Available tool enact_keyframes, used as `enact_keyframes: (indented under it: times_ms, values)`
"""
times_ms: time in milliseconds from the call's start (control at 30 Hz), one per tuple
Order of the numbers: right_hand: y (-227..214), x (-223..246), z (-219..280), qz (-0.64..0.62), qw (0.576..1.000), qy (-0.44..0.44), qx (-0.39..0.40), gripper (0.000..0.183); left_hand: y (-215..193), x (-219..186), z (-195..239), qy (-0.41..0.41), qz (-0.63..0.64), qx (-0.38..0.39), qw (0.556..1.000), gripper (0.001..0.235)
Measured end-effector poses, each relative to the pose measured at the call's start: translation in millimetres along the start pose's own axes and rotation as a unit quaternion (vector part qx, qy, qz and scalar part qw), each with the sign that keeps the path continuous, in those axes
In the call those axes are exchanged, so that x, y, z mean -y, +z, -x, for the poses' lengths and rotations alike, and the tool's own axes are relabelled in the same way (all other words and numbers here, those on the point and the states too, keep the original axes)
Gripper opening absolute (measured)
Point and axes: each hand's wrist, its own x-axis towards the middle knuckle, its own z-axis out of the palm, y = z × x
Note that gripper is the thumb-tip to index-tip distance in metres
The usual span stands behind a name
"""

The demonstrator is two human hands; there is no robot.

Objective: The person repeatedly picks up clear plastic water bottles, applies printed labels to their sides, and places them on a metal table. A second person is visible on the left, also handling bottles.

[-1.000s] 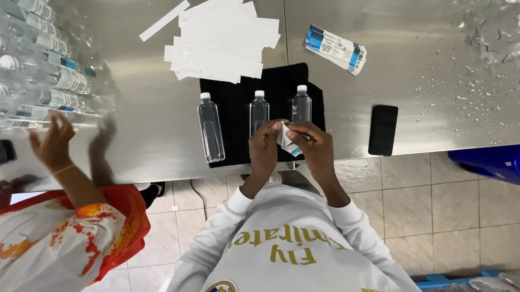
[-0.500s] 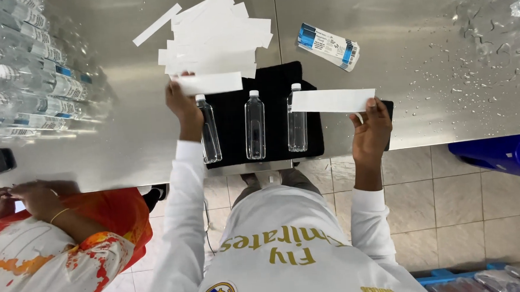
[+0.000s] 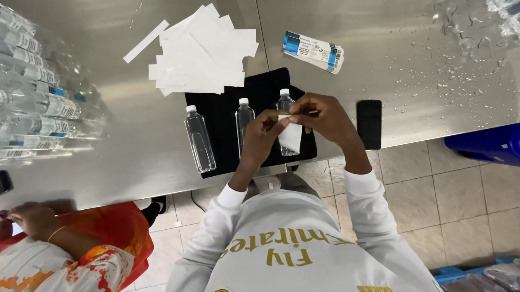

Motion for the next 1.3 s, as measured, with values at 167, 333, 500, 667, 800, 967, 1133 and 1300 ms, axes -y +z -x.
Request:
enact_keyframes:
  times_ms: [167, 333, 500, 667, 800, 967, 1133, 1300]
  values:
    - [9, -24, 2, -0.103, 0.993, -0.014, 0.049, 0.052, -6, 26, 12, -0.055, 0.091, -0.065, 0.992, 0.028]
    - [34, -38, 41, -0.084, 0.98, -0.041, -0.174, 0.032, -12, 13, 28, -0.04, 0.061, -0.212, 0.975, 0.024]
    - [73, -30, 57, -0.013, 0.983, -0.043, -0.176, 0.023, 8, -8, 42, -0.002, 0.028, -0.205, 0.978, 0.028]
    - [83, -31, 54, 0.058, 0.981, -0.037, -0.183, 0.022, 19, -12, 52, 0.029, 0.008, -0.135, 0.99, 0.027]
    - [85, -22, 58, 0.004, 0.983, -0.011, -0.185, 0.02, 18, -5, 55, 0.052, 0.009, -0.125, 0.991, 0.027]
    - [83, -20, 59, -0.024, 0.985, 0.001, -0.17, 0.021, 17, -6, 56, 0.053, 0.021, -0.119, 0.991, 0.031]
    - [83, -22, 60, -0.014, 0.984, -0.014, -0.179, 0.017, 16, 1, 57, 0.061, -0.007, -0.13, 0.99, 0.031]
    - [82, -22, 56, -0.024, 0.982, -0.018, -0.188, 0.016, 16, -1, 57, 0.054, -0.013, -0.142, 0.988, 0.026]
